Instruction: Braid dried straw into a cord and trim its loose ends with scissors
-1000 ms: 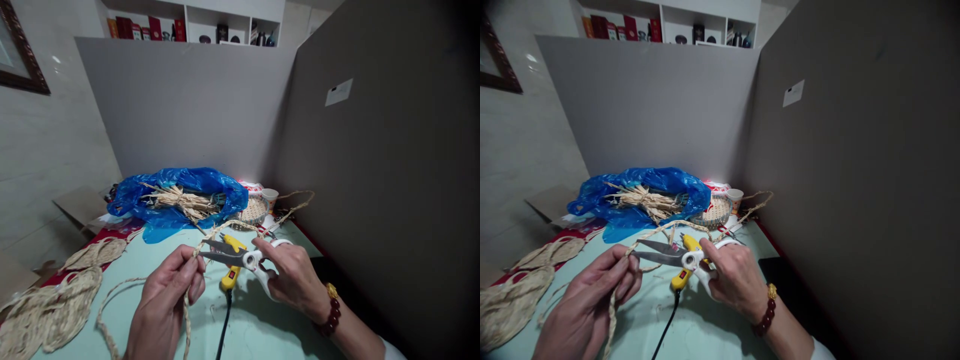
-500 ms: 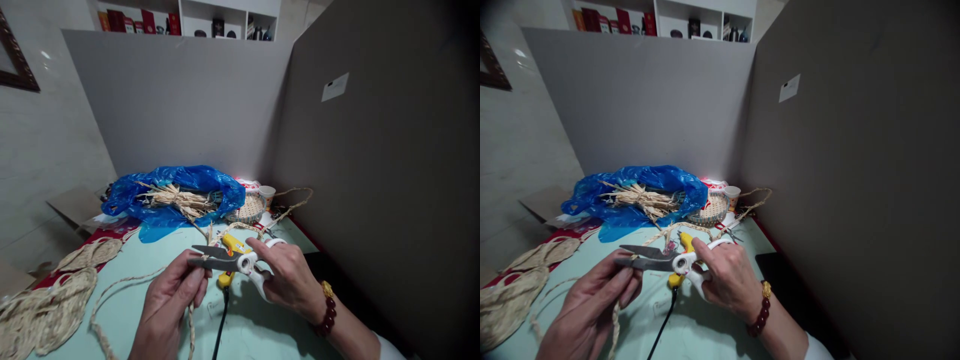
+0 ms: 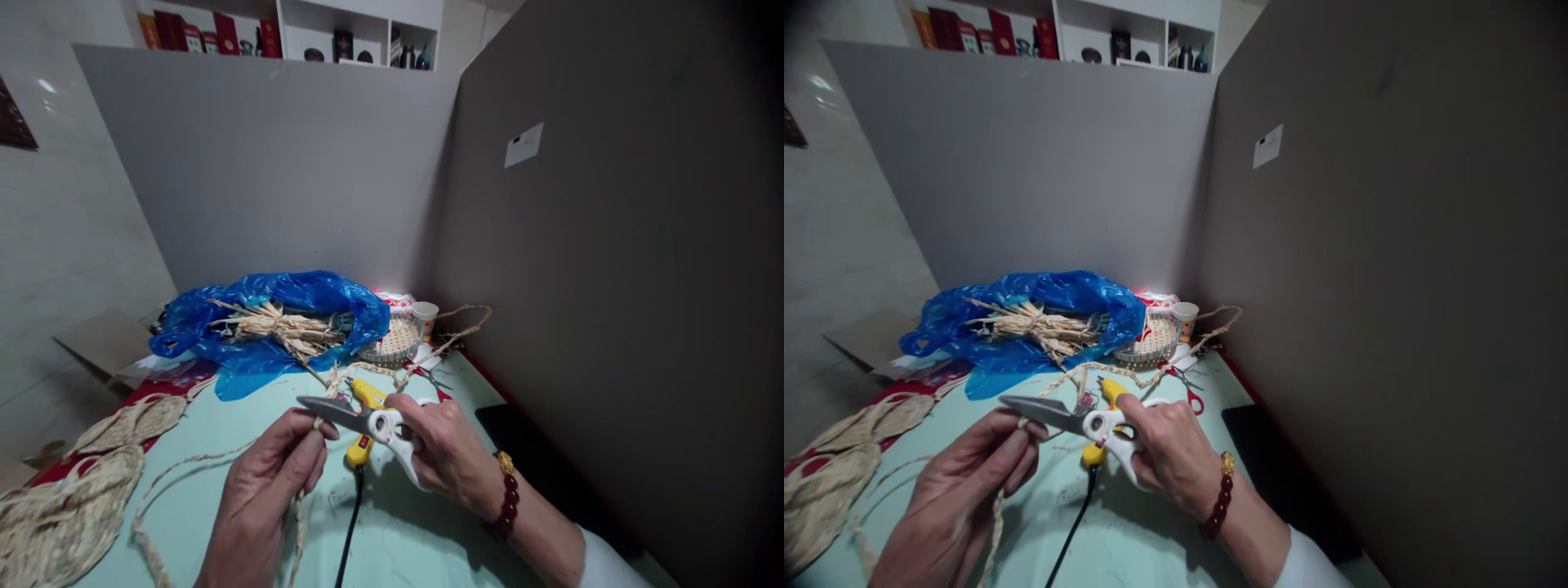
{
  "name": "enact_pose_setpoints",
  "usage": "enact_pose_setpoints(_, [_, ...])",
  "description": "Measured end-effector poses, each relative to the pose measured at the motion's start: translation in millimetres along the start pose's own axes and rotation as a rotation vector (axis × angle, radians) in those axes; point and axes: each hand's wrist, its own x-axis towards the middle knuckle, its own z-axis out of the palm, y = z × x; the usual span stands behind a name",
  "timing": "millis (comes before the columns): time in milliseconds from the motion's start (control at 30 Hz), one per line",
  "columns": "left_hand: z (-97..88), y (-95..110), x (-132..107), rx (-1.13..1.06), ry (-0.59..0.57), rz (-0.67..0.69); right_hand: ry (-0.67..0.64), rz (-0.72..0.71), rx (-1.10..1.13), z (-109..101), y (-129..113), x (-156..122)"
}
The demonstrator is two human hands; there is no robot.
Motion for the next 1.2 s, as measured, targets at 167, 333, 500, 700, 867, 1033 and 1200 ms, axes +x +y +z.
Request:
enact_pose_setpoints(167, [3.3,1.8,-4.4,0.107,-0.084,-0.048,0.072,0.424,0.694,1.2,-10.1,11.1])
enact_pose_setpoints(333, [6.9,-0.3,-6.4,0.186,-0.176,-0.187,0.223,0.577,1.338,-5.7,-17.1,19.4])
enact_pose_setpoints(500, [8.9,-10.2,-5.1,0.292,-0.300,-0.236,0.401,0.608,1.464,-13.9,-20.7,18.9])
enact_pose_setpoints(700, [14.7,-14.9,-6.2,0.338,-0.327,-0.304,0.449,0.641,1.297,-12.2,-23.5,19.1])
enact_pose_setpoints(867, [11.8,-17.2,-7.6,0.293,-0.268,-0.366,0.407,0.622,1.287,-11.0,-23.7,17.9])
enact_pose_setpoints(1033, [5.4,-20.3,-7.7,0.285,-0.284,-0.311,0.382,0.613,1.285,-10.7,-19.1,17.5])
enact_pose_setpoints(1200, [5.5,-19.9,-6.8,0.280,-0.275,-0.254,0.365,0.563,1.307,-12.8,-19.2,17.7])
